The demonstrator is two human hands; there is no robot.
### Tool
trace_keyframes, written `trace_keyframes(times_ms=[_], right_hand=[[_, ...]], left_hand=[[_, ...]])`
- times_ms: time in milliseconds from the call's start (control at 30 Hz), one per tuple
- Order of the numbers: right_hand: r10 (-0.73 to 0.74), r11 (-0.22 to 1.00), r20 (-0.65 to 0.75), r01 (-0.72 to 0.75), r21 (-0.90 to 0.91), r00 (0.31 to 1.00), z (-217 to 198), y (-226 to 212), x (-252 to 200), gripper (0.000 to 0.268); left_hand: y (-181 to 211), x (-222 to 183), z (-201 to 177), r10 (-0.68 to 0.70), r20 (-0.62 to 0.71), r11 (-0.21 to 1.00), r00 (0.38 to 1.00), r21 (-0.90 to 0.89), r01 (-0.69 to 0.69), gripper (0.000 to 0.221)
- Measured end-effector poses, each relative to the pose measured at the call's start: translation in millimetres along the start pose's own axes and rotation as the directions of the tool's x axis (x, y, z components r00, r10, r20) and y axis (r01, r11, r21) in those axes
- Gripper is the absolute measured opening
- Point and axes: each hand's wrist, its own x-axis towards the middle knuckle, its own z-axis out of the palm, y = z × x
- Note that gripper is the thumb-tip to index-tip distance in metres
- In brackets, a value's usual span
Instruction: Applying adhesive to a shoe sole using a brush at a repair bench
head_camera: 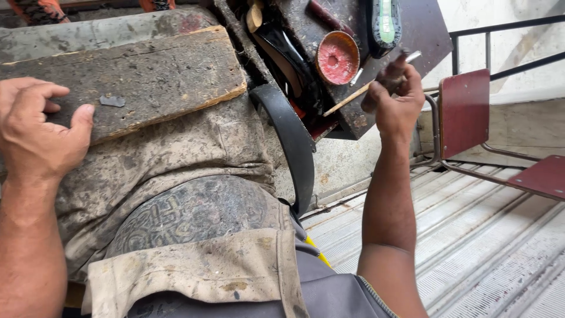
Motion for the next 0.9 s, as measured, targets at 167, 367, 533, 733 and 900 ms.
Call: trace_keyframes(times_ms=[167, 367, 533, 733, 900], right_hand=[[0.043, 0.955, -0.338, 0.06, 0.289, 0.94, -31.1, 38.8, 36.0, 0.047], [-0.019, 0.913, -0.367, 0.166, 0.374, 0.93, -33.5, 97.5, 133.6, 0.043], [-0.026, 0.983, -0.382, 0.093, 0.156, 0.924, -9.3, 140.1, 158.5, 0.047], [0.086, 0.973, -0.31, -0.012, 0.232, 0.947, -5.3, 162.0, 144.4, 0.08], [-0.044, 0.999, -0.513, 0.052, 0.002, 0.857, -12.9, 124.0, 85.1, 0.045]], left_hand=[[-8.0, -3.2, 7.3, -0.036, 0.04, 0.987, 0.999, -0.156, 0.042, 0.035], [-17.4, -7.8, 15.4, -0.075, 0.053, 0.983, 0.996, -0.164, 0.083, 0.035], [-12.4, -4.0, 12.8, -0.072, 0.049, 0.984, 0.996, -0.16, 0.079, 0.034], [-2.5, -1.8, -0.9, -0.034, 0.009, 0.999, 0.999, 0.0, 0.034, 0.031], [-3.6, 3.4, 0.4, 0.014, -0.035, 0.999, 0.999, 0.03, -0.013, 0.031]])
